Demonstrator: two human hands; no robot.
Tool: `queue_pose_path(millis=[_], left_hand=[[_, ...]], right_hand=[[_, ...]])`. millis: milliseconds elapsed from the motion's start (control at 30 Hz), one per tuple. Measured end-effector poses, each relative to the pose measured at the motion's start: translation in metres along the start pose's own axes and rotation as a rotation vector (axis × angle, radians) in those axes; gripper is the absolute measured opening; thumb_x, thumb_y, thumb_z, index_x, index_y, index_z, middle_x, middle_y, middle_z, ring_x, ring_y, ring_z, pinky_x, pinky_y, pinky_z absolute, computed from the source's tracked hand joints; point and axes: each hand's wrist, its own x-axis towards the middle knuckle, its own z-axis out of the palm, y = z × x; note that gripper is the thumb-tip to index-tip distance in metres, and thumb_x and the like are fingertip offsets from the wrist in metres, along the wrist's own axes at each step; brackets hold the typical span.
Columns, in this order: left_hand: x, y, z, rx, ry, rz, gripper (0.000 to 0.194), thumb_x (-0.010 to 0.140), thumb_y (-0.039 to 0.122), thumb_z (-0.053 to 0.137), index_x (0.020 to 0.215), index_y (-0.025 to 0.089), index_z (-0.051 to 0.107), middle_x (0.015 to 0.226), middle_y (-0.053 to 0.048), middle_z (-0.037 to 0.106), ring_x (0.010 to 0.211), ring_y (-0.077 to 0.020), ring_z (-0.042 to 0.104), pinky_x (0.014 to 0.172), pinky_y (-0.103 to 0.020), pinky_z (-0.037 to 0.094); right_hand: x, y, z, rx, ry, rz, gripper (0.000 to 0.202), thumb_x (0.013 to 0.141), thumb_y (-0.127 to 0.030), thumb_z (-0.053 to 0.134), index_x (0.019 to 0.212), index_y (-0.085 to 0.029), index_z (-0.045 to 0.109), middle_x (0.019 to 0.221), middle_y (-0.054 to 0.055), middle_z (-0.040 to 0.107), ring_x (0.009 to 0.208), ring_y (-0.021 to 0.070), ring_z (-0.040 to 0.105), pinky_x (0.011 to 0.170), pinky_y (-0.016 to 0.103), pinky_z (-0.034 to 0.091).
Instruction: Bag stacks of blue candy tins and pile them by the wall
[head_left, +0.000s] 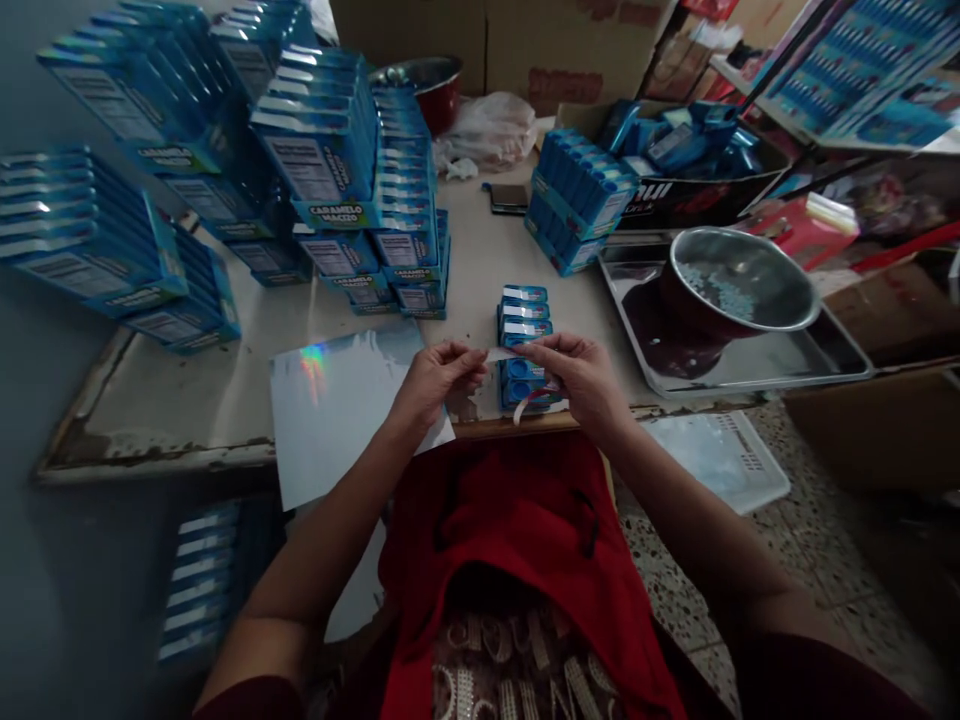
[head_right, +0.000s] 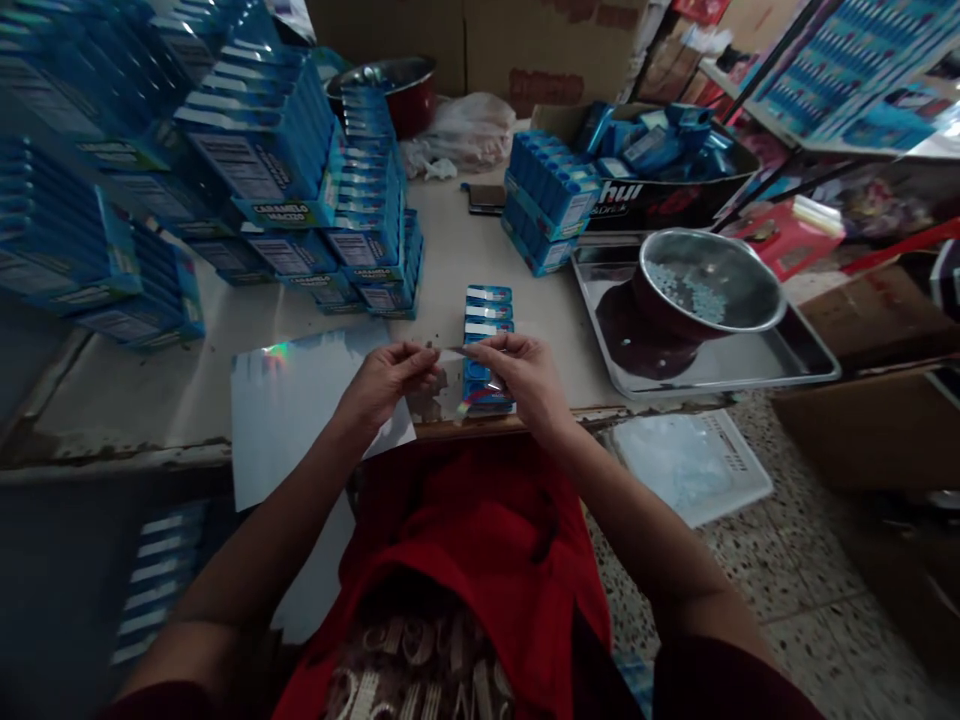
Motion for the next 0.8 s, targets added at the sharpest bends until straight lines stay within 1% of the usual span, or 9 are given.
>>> queue_pose_path(millis=[67, 133, 200, 300, 400, 500, 600, 733, 800], left_hand=[[0.000, 0.004, 0.007, 0.037, 0.001, 0.016, 0.058, 0.056, 0.058, 0.103, 0.079, 0.016, 0.070, 0.075, -0.005, 0.076, 0.060, -0.0115, 0.066, 0.060, -0.023, 0.053], [0.004, 0.008, 0.016, 0.073, 0.003, 0.049, 0.056, 0.056, 0.059, 0.101, 0.076, 0.017, 0.069, 0.073, -0.004, 0.075, 0.060, -0.0116, 0.065, 0.058, -0.023, 0.051], [0.011, 0.013, 0.022, 0.101, 0.016, 0.085, 0.055, 0.056, 0.059, 0.101, 0.072, 0.017, 0.068, 0.070, -0.003, 0.074, 0.059, -0.0108, 0.062, 0.057, -0.022, 0.048], [0.023, 0.019, 0.026, 0.156, 0.026, 0.097, 0.053, 0.056, 0.057, 0.100, 0.068, 0.017, 0.067, 0.065, -0.002, 0.070, 0.056, -0.0093, 0.058, 0.053, -0.021, 0.043], [0.030, 0.019, 0.024, 0.210, 0.019, 0.051, 0.048, 0.056, 0.052, 0.098, 0.066, 0.017, 0.067, 0.061, -0.002, 0.067, 0.054, -0.0090, 0.055, 0.052, -0.021, 0.040], [0.034, 0.015, 0.021, 0.217, 0.015, 0.011, 0.043, 0.058, 0.047, 0.097, 0.067, 0.017, 0.068, 0.061, -0.001, 0.066, 0.054, -0.0095, 0.054, 0.052, -0.021, 0.039], [0.038, 0.011, 0.018, 0.202, 0.013, -0.015, 0.044, 0.057, 0.047, 0.098, 0.067, 0.017, 0.067, 0.061, -0.001, 0.066, 0.054, -0.0095, 0.053, 0.051, -0.021, 0.037], [0.045, 0.002, 0.014, 0.189, 0.003, -0.042, 0.047, 0.055, 0.047, 0.100, 0.068, 0.017, 0.066, 0.061, 0.000, 0.066, 0.054, -0.0087, 0.054, 0.051, -0.020, 0.038], [0.048, -0.006, 0.014, 0.168, 0.002, -0.103, 0.051, 0.053, 0.048, 0.102, 0.068, 0.018, 0.064, 0.060, 0.001, 0.065, 0.053, -0.0082, 0.053, 0.049, -0.019, 0.038]], right_hand=[[0.004, 0.004, -0.007, -0.052, 0.073, -0.031, 0.041, 0.063, -0.052, 0.097, 0.071, -0.019, 0.074, 0.049, -0.007, 0.047, 0.045, 0.0067, 0.035, 0.042, 0.023, 0.025], [0.010, 0.008, -0.012, -0.130, 0.154, -0.082, 0.037, 0.068, -0.051, 0.093, 0.072, -0.019, 0.075, 0.053, -0.005, 0.052, 0.048, 0.0084, 0.041, 0.043, 0.024, 0.032], [0.019, 0.012, -0.016, -0.258, 0.234, -0.142, 0.032, 0.074, -0.049, 0.087, 0.074, -0.019, 0.077, 0.058, -0.003, 0.057, 0.052, 0.0108, 0.047, 0.046, 0.024, 0.038], [0.032, 0.018, -0.018, -0.485, 0.308, -0.197, 0.024, 0.079, -0.042, 0.080, 0.072, -0.019, 0.076, 0.057, -0.002, 0.058, 0.055, 0.0125, 0.051, 0.049, 0.024, 0.037], [0.038, 0.025, -0.019, -0.652, 0.297, -0.141, 0.020, 0.081, -0.037, 0.076, 0.071, -0.020, 0.075, 0.056, -0.002, 0.060, 0.056, 0.0140, 0.054, 0.051, 0.024, 0.035], [0.039, 0.030, -0.018, -0.741, 0.299, -0.108, 0.019, 0.083, -0.037, 0.073, 0.075, -0.021, 0.077, 0.059, -0.001, 0.063, 0.060, 0.0160, 0.058, 0.053, 0.024, 0.036], [0.039, 0.031, -0.019, -0.778, 0.311, -0.119, 0.019, 0.084, -0.038, 0.073, 0.076, -0.021, 0.077, 0.060, -0.001, 0.064, 0.061, 0.0168, 0.060, 0.054, 0.025, 0.037], [0.043, 0.032, -0.019, -0.798, 0.257, -0.068, 0.020, 0.085, -0.039, 0.072, 0.077, -0.021, 0.075, 0.058, -0.002, 0.063, 0.060, 0.0171, 0.061, 0.056, 0.026, 0.040], [0.045, 0.034, -0.020, -0.791, 0.258, -0.055, 0.021, 0.086, -0.042, 0.073, 0.079, -0.022, 0.072, 0.058, -0.003, 0.063, 0.060, 0.0173, 0.063, 0.056, 0.025, 0.041]])
